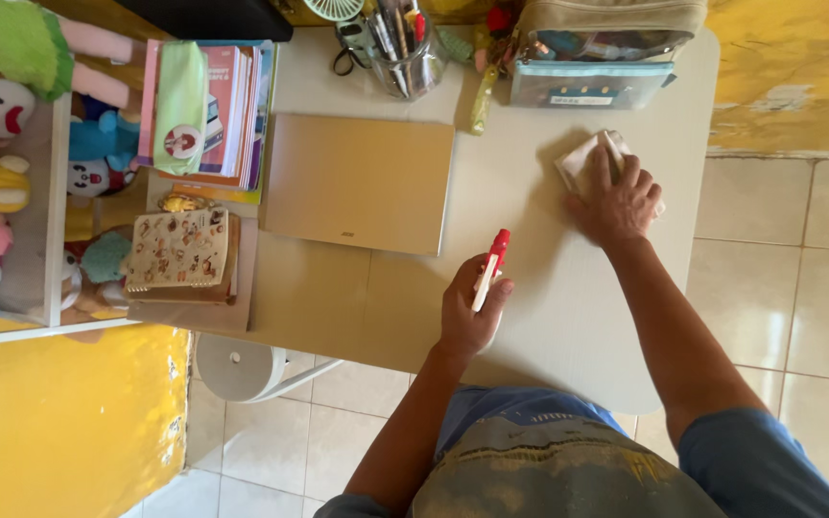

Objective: The person cleans a desk and various objects by hand with a cloth and a spray bottle. They move a laptop, a pencil case, and a notebook to wipe both the desk surface and the individual items.

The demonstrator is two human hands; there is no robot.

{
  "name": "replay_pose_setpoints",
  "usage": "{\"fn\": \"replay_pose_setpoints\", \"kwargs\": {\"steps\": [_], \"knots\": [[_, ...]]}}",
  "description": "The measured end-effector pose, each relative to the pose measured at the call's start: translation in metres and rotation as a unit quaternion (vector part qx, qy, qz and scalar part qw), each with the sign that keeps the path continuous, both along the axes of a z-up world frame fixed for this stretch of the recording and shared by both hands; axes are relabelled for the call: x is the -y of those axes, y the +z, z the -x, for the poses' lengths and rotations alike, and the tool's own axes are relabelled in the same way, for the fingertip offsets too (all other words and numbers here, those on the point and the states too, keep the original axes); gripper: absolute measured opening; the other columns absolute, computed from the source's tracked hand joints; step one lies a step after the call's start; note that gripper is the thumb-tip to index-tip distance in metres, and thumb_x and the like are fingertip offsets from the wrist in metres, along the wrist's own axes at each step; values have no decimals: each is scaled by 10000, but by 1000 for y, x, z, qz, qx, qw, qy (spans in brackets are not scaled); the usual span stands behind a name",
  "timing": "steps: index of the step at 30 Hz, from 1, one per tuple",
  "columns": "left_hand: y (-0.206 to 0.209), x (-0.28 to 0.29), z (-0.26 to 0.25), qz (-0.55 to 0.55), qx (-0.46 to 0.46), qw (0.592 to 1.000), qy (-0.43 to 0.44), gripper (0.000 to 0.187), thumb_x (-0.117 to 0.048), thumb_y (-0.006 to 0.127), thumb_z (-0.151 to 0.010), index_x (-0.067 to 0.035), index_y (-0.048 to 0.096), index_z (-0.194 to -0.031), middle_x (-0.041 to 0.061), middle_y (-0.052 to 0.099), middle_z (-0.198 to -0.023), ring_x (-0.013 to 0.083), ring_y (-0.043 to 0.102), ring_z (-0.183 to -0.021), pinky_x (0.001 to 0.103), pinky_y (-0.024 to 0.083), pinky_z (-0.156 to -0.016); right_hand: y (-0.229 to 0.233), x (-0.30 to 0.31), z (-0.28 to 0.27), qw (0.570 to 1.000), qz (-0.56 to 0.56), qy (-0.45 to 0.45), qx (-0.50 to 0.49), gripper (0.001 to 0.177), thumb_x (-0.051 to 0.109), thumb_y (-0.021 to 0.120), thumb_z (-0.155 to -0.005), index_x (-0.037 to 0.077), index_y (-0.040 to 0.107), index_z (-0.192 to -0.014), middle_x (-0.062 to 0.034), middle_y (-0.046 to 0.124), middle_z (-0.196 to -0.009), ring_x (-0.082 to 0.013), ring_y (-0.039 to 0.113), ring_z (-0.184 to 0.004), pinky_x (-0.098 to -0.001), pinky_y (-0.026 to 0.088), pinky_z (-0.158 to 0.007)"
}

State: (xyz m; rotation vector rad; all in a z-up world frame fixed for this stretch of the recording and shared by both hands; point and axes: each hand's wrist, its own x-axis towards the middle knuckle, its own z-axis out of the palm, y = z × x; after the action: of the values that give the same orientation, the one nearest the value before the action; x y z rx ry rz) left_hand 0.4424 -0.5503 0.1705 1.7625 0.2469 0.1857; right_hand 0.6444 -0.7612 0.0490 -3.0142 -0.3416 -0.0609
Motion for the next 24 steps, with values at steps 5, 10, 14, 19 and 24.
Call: {"fn": "replay_pose_setpoints", "kwargs": {"steps": [5,10,14,19,24], "knots": [[2,-4,3,3,-3,1000,-11,428,-283,727,-981,-18,606,-1295,86,707,-1039,173,685,-908,315,561,-832,-5,-4,78,976,78,168,111,712,624,621,-992,245,437,-1567,-203,522,-1405,-399,545,-1149,-582,445,-917],[0,-10,2,3,3,1000,-4,391,-253,709,-992,-15,623,-1290,74,685,-997,136,654,-854,299,543,-771,34,8,203,955,0,276,-110,761,482,754,-695,339,549,-1413,-128,532,-1411,-365,524,-1280,-643,431,-979],[-2,-13,4,117,-58,991,3,410,-253,718,-963,1,626,-1270,37,648,-847,91,608,-711,265,516,-663,45,21,197,952,-108,256,-128,673,238,776,-715,148,584,-1354,-98,619,-1319,-361,573,-1244,-563,509,-994],[-1,-16,9,74,25,997,-8,448,-254,735,-976,15,606,-1310,1,616,-906,73,571,-806,239,503,-738,35,36,36,990,-53,127,-14,601,183,715,-886,297,622,-1468,-118,633,-1341,-340,662,-1037,-507,552,-897],[-1,-19,7,95,19,995,-14,460,-258,754,-983,3,607,-1332,-5,617,-896,69,573,-803,237,506,-759,45,18,-30,987,-14,145,61,861,381,770,-593,368,562,-1428,-200,590,-1399,-485,566,-1205,-665,401,-962]]}}
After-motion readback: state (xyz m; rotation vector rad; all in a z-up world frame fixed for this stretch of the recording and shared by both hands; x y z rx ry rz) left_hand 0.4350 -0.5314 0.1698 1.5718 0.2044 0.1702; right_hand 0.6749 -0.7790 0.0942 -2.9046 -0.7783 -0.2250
